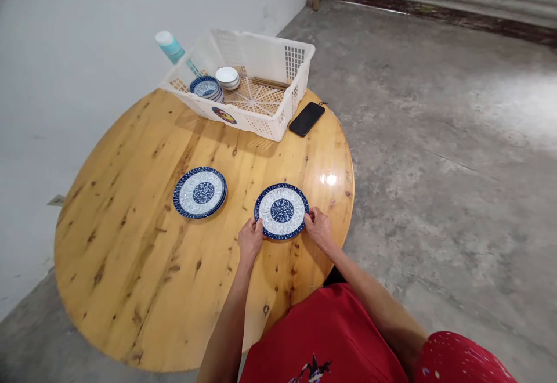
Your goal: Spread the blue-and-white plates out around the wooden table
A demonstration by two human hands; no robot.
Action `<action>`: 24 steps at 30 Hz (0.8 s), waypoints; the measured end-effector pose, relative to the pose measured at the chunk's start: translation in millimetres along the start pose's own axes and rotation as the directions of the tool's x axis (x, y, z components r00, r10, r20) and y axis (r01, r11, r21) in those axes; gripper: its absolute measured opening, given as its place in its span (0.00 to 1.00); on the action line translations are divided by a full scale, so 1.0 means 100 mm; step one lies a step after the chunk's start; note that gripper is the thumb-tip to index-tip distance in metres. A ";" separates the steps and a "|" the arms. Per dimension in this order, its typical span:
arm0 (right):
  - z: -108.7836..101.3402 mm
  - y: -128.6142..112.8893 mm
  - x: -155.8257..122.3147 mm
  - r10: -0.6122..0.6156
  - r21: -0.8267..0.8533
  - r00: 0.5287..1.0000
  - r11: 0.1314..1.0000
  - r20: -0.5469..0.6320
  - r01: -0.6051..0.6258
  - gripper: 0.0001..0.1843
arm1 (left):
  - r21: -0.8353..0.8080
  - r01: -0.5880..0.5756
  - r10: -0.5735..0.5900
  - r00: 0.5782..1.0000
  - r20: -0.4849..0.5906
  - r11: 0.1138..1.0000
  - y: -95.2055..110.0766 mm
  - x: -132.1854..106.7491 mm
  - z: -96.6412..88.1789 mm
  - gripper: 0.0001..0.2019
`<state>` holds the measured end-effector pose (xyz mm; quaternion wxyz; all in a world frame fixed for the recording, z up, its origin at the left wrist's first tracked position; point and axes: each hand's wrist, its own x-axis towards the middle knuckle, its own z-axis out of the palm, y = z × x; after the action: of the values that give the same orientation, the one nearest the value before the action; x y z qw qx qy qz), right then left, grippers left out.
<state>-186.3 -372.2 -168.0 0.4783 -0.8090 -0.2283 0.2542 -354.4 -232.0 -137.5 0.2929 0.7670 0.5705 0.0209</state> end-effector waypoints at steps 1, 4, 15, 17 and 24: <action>0.00 0.00 -0.01 -0.002 -0.003 1.000 1.000 0.000 0.002 0.11 | 0.001 0.000 0.000 1.000 0.000 1.000 0.00 -0.01 0.00 0.14; 0.00 0.00 0.00 0.005 -0.011 1.000 1.000 -0.003 -0.005 0.11 | 0.000 -0.001 0.001 1.000 -0.002 1.000 0.01 -0.01 -0.01 0.15; -0.23 -0.03 -0.03 0.091 0.216 0.993 0.971 0.078 -0.106 0.17 | -0.246 -0.025 0.035 0.999 0.037 0.969 -0.08 -0.07 0.02 0.17; -0.37 0.02 -0.04 0.124 0.257 0.992 0.958 0.037 -0.130 0.19 | -0.299 -0.029 0.039 0.999 0.025 0.954 -0.11 -0.10 0.02 0.18; -0.72 0.16 -0.02 0.206 0.315 0.973 0.935 -0.107 -0.163 0.20 | -0.319 -0.042 0.050 0.999 0.016 0.947 -0.13 -0.08 0.08 0.19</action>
<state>-140.4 -427.5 -151.7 0.5858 -0.7592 -0.0758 0.2733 -365.4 -239.9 -148.4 0.4193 0.7228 0.5380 0.1105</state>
